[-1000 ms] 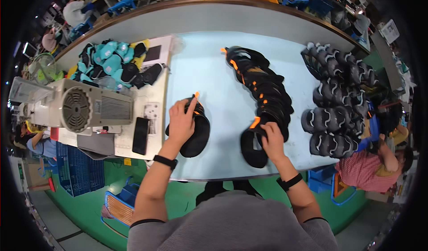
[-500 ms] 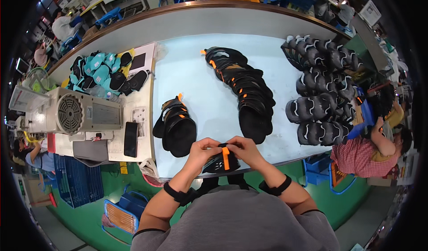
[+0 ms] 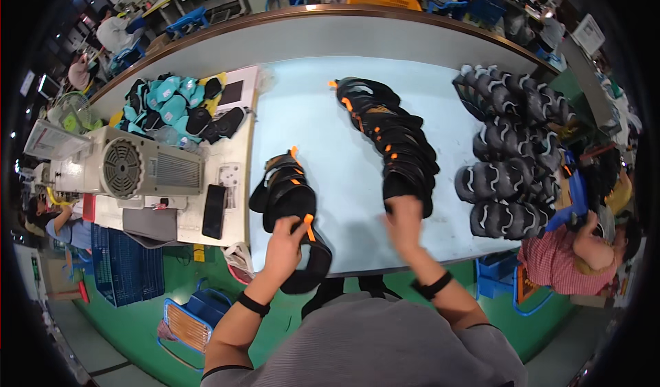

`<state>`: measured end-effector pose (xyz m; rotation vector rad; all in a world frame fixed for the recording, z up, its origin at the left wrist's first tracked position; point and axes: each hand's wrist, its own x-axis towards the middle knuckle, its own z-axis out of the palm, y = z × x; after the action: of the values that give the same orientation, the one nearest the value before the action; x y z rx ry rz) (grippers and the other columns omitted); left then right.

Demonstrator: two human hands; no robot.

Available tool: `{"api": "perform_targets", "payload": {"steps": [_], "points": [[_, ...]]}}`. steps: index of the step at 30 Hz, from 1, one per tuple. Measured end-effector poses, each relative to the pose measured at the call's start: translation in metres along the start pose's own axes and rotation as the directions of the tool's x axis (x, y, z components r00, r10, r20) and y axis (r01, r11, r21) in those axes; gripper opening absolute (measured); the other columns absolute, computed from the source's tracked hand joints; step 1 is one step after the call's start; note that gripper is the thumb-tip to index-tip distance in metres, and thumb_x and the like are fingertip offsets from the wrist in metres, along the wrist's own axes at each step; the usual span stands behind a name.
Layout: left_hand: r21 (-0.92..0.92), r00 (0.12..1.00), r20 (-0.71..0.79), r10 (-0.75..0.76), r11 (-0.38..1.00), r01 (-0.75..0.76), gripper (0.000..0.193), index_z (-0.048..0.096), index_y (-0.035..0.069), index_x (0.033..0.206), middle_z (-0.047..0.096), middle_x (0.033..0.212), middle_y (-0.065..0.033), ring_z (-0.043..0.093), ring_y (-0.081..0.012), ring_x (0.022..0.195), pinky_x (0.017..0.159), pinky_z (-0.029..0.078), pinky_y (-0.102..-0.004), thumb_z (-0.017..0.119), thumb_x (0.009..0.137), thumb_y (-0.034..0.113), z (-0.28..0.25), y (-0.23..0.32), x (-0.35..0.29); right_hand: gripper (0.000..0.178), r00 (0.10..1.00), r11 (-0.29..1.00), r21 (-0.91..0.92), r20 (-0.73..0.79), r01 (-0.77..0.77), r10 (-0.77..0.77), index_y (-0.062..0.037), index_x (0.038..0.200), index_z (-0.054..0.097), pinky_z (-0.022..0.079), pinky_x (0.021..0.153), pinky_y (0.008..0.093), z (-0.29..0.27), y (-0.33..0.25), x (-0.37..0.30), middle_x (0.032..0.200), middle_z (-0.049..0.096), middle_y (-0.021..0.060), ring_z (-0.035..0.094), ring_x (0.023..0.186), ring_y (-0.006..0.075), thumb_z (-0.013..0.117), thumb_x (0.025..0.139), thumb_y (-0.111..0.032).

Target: Assembling and organizing shoe uppers and components in a factory production line.

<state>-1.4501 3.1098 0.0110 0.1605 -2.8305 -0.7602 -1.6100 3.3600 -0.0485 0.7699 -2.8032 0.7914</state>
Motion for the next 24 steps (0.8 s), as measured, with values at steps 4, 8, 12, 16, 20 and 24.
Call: {"api": "perform_targets", "payload": {"steps": [4, 8, 12, 16, 20, 24], "points": [[0.347, 0.984, -0.157, 0.082, 0.937, -0.022, 0.048, 0.060, 0.007, 0.114, 0.050, 0.123, -0.0153, 0.045, -0.0346, 0.119, 0.098, 0.034, -0.0506, 0.059, 0.068, -0.005, 0.010, -0.052, 0.047, 0.032, 0.984, 0.976, -0.156, -0.110, -0.154, 0.138, -0.0057, 0.102, 0.055, 0.047, 0.074, 0.0444, -0.040, 0.050, 0.041, 0.095, 0.056, 0.0137, 0.055, 0.093, 0.0337, 0.070, 0.073, -0.007], [0.404, 0.965, -0.223, 0.136, 0.914, -0.036, 0.054, 0.051, 0.014, 0.127, 0.047, 0.128, -0.0154, 0.042, -0.0321, 0.126, 0.101, 0.031, -0.0511, 0.055, 0.076, -0.003, 0.035, -0.111, 0.101, 0.025, 0.996, 0.999, -0.046, -0.084, -0.026, 0.022, -0.0050, 0.095, 0.055, 0.048, 0.064, 0.0405, -0.027, 0.067, 0.051, 0.079, 0.055, 0.0115, 0.059, 0.071, 0.0294, 0.067, 0.073, -0.002], [0.406, 0.989, -0.136, 0.064, 0.914, -0.003, 0.056, 0.050, 0.013, 0.130, 0.046, 0.132, -0.0153, 0.041, -0.0336, 0.127, 0.101, 0.032, -0.0515, 0.064, 0.076, 0.006, 0.003, -0.085, 0.123, 0.019, 0.998, 0.940, 0.341, 0.067, -0.036, 0.014, -0.0049, 0.088, 0.056, 0.044, 0.051, 0.0332, -0.058, 0.012, 0.011, 0.066, 0.049, 0.0081, 0.053, 0.054, 0.0233, 0.062, 0.072, 0.003], [-0.125, 0.994, -0.071, 0.083, 0.988, -0.092, 0.030, 0.063, 0.006, 0.112, 0.061, 0.107, -0.0124, 0.054, -0.0293, 0.107, 0.095, 0.039, -0.0406, 0.063, 0.084, 0.015, 0.013, -0.019, 0.099, 0.025, 0.988, 0.850, 0.509, -0.016, 0.138, -0.151, -0.0041, 0.086, 0.055, 0.041, 0.049, 0.0303, -0.068, -0.023, -0.018, 0.065, 0.046, 0.0062, 0.049, 0.052, 0.0209, 0.065, 0.067, 0.009], [-0.742, 0.753, 0.647, -0.120, 0.132, 0.658, 0.022, 0.067, 0.001, 0.096, 0.066, 0.088, -0.0005, 0.058, -0.0097, 0.088, 0.082, 0.045, -0.0268, 0.060, 0.092, 0.021, 0.039, 0.031, 0.087, 0.027, 0.972, 0.815, 0.563, 0.080, 0.140, -0.222, -0.0029, 0.092, 0.054, 0.043, 0.053, 0.0281, -0.076, -0.036, -0.022, 0.071, 0.050, 0.0070, 0.053, 0.058, 0.0190, 0.065, 0.071, 0.009], [-0.740, 0.754, 0.646, -0.119, 0.144, 0.657, 0.018, 0.066, 0.000, 0.096, 0.064, 0.088, -0.0013, 0.057, -0.0075, 0.081, 0.077, 0.045, -0.0224, 0.060, 0.091, 0.016, 0.028, 0.062, 0.072, 0.023, 0.941, 0.499, 0.810, 0.336, -0.307, 0.034, -0.0015, 0.104, 0.059, 0.044, 0.055, 0.0240, -0.087, -0.045, -0.013, 0.084, 0.060, 0.0051, 0.054, 0.064, 0.0126, 0.064, 0.081, 0.002]]}}
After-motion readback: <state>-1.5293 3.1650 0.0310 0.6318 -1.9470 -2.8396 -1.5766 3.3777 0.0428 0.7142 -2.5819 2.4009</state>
